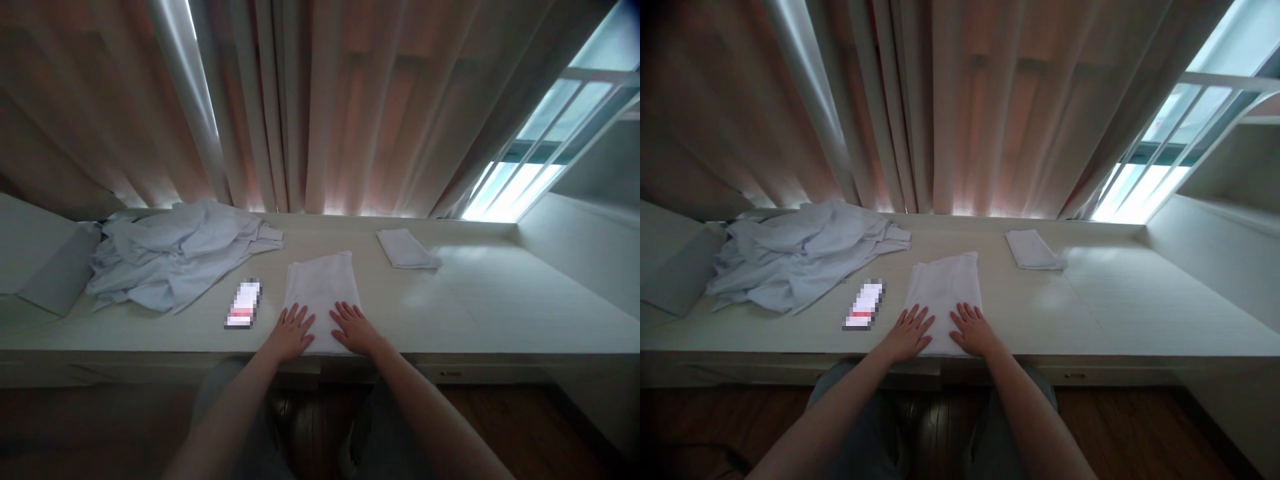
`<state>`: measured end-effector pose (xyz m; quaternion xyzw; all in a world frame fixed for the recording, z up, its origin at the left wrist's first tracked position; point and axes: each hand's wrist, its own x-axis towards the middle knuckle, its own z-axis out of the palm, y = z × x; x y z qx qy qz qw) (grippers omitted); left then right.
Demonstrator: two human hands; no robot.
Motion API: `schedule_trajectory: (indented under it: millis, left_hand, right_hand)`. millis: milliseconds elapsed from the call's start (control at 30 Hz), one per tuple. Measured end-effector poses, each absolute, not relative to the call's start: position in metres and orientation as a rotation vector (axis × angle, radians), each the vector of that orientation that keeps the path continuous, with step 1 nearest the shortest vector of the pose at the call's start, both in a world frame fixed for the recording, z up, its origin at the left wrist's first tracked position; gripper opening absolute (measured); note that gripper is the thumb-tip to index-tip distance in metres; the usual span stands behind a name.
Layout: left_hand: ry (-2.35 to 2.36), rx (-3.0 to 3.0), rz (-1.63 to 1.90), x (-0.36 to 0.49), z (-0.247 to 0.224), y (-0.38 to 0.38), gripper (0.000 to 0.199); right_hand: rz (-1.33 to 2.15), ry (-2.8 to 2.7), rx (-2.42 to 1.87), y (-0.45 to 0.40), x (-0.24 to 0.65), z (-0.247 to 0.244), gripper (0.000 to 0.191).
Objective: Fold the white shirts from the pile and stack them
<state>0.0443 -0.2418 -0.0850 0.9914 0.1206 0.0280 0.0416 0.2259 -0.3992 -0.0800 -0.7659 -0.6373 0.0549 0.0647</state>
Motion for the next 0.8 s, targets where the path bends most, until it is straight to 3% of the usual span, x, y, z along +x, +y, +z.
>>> schedule_trajectory:
  millis: [233, 400, 600, 800]
  left_hand:
    - [0.393, 3.017, 0.042, 0.028, -0.068, -0.215, 0.041]
    - [0.533, 3.098, 0.114, 0.015, -0.059, -0.188, 0.052]
    - [0.5, 3.095, 0.079, 0.018, -0.056, -0.193, 0.061]
    - [0.412, 3.067, -0.054, 0.021, -0.065, -0.198, 0.061]
  right_hand:
    - [0.193, -1.873, -2.297, -0.423, 0.246, -0.072, 0.044]
    - [0.077, -1.932, -2.415, -0.441, 0.269, -0.072, 0.056]
    - [0.025, -1.958, -2.424, -0.44, 0.267, -0.076, 0.055]
    - [0.118, -2.016, -2.389, -0.44, 0.265, -0.073, 0.061]
